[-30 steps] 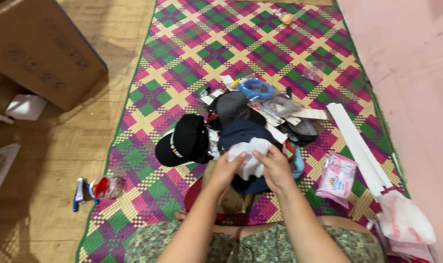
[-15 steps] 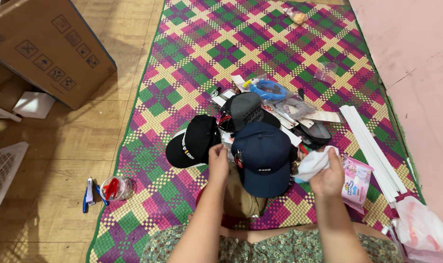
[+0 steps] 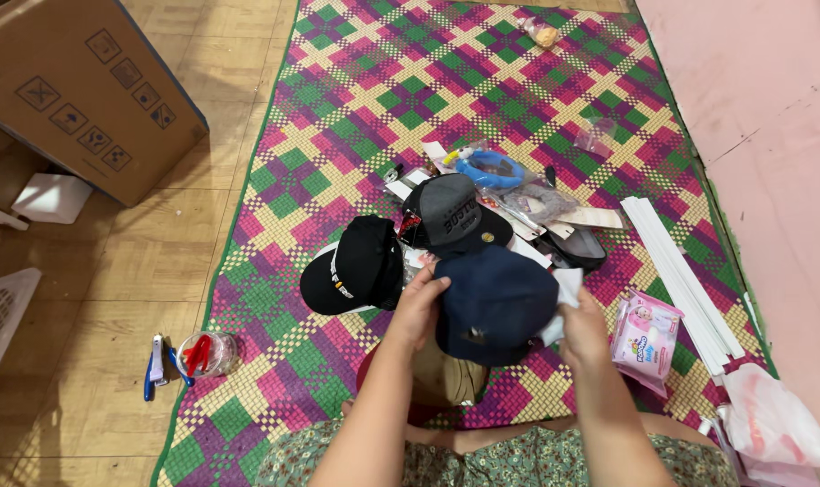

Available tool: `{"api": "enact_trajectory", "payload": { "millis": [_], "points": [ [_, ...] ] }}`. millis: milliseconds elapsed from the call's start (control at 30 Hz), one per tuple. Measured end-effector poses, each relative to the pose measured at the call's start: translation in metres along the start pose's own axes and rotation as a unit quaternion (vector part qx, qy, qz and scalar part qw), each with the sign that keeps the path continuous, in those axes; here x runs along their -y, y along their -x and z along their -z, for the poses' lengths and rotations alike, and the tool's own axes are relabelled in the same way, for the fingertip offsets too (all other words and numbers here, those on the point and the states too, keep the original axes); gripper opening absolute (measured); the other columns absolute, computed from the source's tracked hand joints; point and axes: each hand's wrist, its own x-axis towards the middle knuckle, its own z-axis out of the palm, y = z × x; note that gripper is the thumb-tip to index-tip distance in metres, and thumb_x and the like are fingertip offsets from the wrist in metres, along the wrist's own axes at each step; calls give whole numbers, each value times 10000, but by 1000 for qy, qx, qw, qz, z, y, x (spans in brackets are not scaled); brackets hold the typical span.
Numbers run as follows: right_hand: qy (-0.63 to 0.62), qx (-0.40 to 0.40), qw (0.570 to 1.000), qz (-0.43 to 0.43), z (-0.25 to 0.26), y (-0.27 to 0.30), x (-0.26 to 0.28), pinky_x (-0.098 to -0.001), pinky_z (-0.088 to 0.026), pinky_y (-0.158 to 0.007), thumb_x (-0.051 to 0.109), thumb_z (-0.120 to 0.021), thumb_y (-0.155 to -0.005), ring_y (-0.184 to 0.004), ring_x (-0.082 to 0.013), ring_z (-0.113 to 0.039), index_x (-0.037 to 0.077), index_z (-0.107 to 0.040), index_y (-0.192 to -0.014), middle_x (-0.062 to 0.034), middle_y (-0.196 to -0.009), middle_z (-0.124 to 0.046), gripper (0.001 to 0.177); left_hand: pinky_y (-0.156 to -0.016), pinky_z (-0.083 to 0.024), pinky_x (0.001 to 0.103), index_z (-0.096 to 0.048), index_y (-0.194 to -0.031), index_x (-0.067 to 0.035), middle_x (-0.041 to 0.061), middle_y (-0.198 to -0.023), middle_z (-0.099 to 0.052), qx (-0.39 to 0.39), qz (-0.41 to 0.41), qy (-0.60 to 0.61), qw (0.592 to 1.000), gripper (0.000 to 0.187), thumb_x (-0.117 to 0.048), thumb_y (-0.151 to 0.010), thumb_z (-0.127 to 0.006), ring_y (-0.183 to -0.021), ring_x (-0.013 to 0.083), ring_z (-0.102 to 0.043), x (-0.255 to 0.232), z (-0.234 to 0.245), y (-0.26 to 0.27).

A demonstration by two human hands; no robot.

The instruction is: The person sits on a mat and cleans a dark blue baseball cap using a white wipe. They wipe the brim, the front panel, and the inside of the cap. After cleaning, they place the cap into a white plastic basket.

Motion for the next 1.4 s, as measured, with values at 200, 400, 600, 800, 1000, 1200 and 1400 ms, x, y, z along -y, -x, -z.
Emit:
{"api": "enact_trajectory", "payload": {
  "millis": [200, 400, 600, 800, 1000, 1200, 1400],
  "points": [
    [16, -28, 986, 166, -22, 26, 57, -308, -531, -825, -94, -452, -908, -945, -185, -651, -42, -595, -1332, -106, -1122, -661, 451, -992, -459, 284, -650, -1216, 53, 46, -1134, -665, -19, -171, -169, 971, 243, -65, -1027, -555, -1062, 114, -580, -23, -42, 29],
    [251, 2, 890, 380, -84, 94, 119, -288, -462, -932, -76, -467, -964, -1104, -191, -554, -88, -570, -1324, -118, -1259, -503, 375, -926, -466, 242, -600, -1108, -11, 5, -1044, -637, -46, -309, -168, 935, 179, -163, -1022, -559, -978, 77, -552, -42, -52, 46],
    [559, 111, 617, 543, -139, 127, 99, -502, -449, -864, 23, -589, -889, -969, -374, -575, 102, -687, -1193, -152, -1087, -604, 330, -779, -477, 246, -572, -951, -41, -11, -880, -591, -152, -338, -273, 888, 150, -133, -1010, -676, -834, 69, -511, -32, -41, 37],
    [677, -27, 625, 387, -125, 121, 113, -501, -443, -824, 30, -530, -890, -966, -387, -548, 140, -673, -1366, -170, -1072, -600, 509, -749, -465, 232, -539, -924, -62, -30, -853, -563, -137, -339, -284, 886, 186, -158, -1021, -666, -801, 54, -491, -31, -41, 39],
    [674, 56, 589, 441, -137, 136, 104, -539, -432, -859, 29, -539, -812, -1012, -389, -540, 174, -640, -1372, -176, -1141, -581, 587, -761, -423, 227, -515, -951, -69, -48, -883, -498, -112, -323, -243, 908, 186, -167, -1084, -600, -828, 47, -427, -32, -50, 40],
    [660, 64, 616, 425, -146, 136, 97, -558, -413, -894, 41, -538, -805, -1074, -404, -514, 166, -600, -1418, -199, -1190, -543, 629, -770, -436, 226, -520, -977, -78, -45, -901, -530, -116, -313, -216, 918, 139, -184, -1057, -561, -839, 44, -448, -33, -52, 39],
    [661, -15, 630, 408, -137, 111, 104, -557, -398, -883, -6, -546, -742, -1069, -428, -484, 84, -581, -1430, -249, -1208, -504, 695, -805, -432, 239, -529, -1025, -57, -12, -942, -524, -149, -319, -154, 923, 187, -179, -1151, -595, -883, 63, -450, -32, -46, 40]
  ]
}}
